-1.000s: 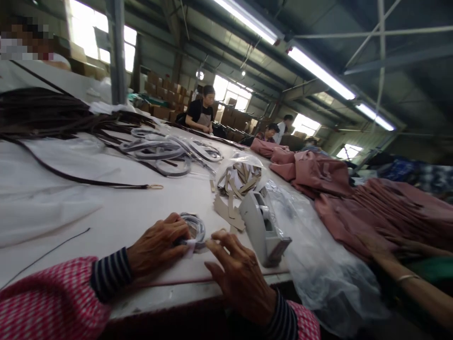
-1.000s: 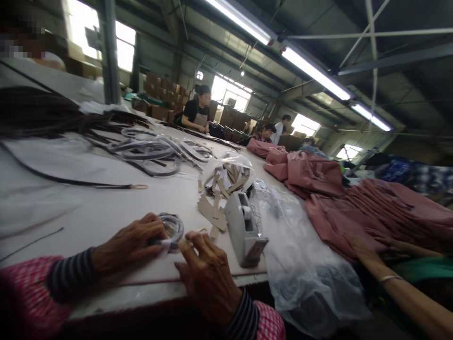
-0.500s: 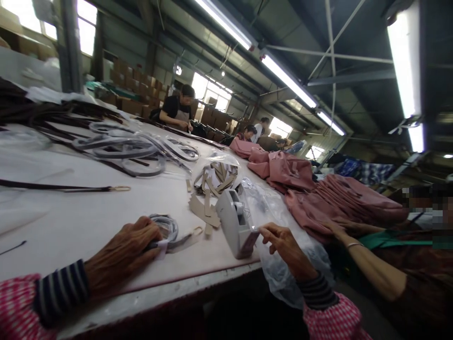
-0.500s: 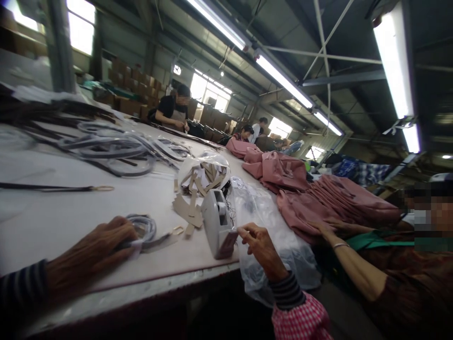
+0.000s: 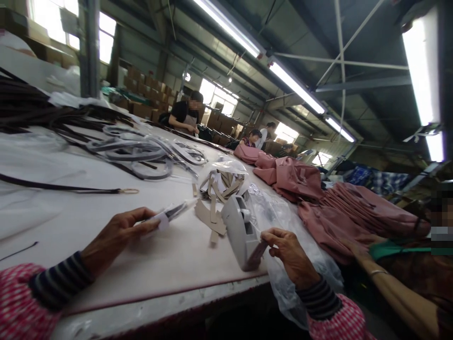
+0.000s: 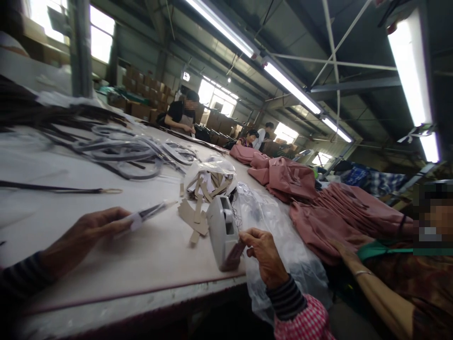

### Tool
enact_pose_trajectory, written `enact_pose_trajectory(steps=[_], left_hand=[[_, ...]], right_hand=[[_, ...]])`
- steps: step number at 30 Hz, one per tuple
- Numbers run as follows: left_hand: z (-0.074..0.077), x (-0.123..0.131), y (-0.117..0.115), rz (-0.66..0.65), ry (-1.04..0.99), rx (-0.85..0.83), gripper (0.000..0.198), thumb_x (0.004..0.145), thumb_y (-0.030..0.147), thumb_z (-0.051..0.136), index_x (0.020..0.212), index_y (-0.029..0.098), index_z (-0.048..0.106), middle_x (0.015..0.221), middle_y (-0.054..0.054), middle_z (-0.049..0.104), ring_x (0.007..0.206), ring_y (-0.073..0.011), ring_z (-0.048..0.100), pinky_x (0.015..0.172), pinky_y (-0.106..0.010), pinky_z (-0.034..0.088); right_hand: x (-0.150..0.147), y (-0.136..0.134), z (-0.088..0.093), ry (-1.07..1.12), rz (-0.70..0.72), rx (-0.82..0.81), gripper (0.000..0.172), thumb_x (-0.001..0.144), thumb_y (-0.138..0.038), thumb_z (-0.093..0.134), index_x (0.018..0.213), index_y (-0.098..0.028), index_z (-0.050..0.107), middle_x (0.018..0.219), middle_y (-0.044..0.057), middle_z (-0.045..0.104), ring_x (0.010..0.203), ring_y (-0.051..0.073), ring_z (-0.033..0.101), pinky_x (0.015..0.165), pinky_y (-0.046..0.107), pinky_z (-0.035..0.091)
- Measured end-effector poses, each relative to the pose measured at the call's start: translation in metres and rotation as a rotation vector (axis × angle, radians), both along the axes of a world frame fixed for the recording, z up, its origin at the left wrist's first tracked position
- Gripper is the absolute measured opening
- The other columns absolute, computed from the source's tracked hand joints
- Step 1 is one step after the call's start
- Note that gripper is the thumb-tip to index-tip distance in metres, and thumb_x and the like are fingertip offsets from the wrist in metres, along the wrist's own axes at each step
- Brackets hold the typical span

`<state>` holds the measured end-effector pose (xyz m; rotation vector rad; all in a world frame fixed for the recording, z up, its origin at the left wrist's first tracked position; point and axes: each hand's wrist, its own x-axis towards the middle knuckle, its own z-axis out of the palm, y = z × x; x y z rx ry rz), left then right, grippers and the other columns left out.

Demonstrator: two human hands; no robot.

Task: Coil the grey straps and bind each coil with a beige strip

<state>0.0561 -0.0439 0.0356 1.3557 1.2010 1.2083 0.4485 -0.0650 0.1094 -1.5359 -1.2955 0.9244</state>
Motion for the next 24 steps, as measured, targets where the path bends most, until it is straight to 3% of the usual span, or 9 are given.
enact_pose_trajectory(steps=[5,9,14,19,24], left_hand=[[0.008,-0.002,0.001,0.014,-0.117,-0.062,0.051,0.068,0.065,0.079,0.081,0.016,0.072,0.069,0.001,0.054,0.063,-0.0138,0.042,0.056,-0.022,0.035],[0.011,-0.003,0.003,0.052,-0.209,-0.127,0.049,0.065,0.061,0.082,0.082,0.016,0.073,0.071,0.0,0.058,0.063,-0.0136,0.046,0.054,-0.022,0.037],[0.013,-0.004,0.002,0.052,-0.276,-0.143,0.045,0.066,0.056,0.085,0.081,0.015,0.072,0.076,-0.002,0.062,0.065,-0.0148,0.051,0.056,-0.024,0.042],[0.013,-0.003,0.001,0.077,-0.339,-0.12,0.046,0.062,0.052,0.087,0.082,0.013,0.072,0.074,-0.001,0.062,0.064,-0.0143,0.052,0.057,-0.025,0.043],[0.008,-0.002,0.005,0.068,-0.405,-0.084,0.047,0.062,0.053,0.085,0.078,0.012,0.068,0.065,0.001,0.057,0.056,-0.0117,0.048,0.055,-0.025,0.038]], right_hand=[[-0.002,-0.024,-0.003,0.15,-0.106,0.181,0.029,0.067,-0.04,0.085,0.069,-0.016,0.07,0.074,-0.001,0.057,0.063,0.009,0.043,0.052,0.02,0.038],[0.005,-0.043,-0.021,0.237,-0.119,0.038,0.04,0.067,-0.05,0.087,0.074,-0.015,0.069,0.067,0.0,0.06,0.056,0.009,0.046,0.047,0.017,0.035],[0.007,-0.042,-0.049,0.255,-0.087,-0.025,0.047,0.068,-0.053,0.086,0.073,-0.017,0.057,0.059,-0.005,0.056,0.042,0.003,0.036,0.042,0.016,0.019],[0.013,-0.033,-0.04,0.057,-0.046,-0.022,0.052,0.065,-0.062,0.083,0.067,-0.018,0.055,0.051,-0.006,0.049,0.039,0.003,0.031,0.042,0.018,0.015],[0.028,-0.027,-0.038,-0.096,0.007,-0.176,0.056,0.06,-0.071,0.078,0.06,-0.02,0.054,0.046,-0.007,0.041,0.036,0.004,0.024,0.04,0.02,0.014]])
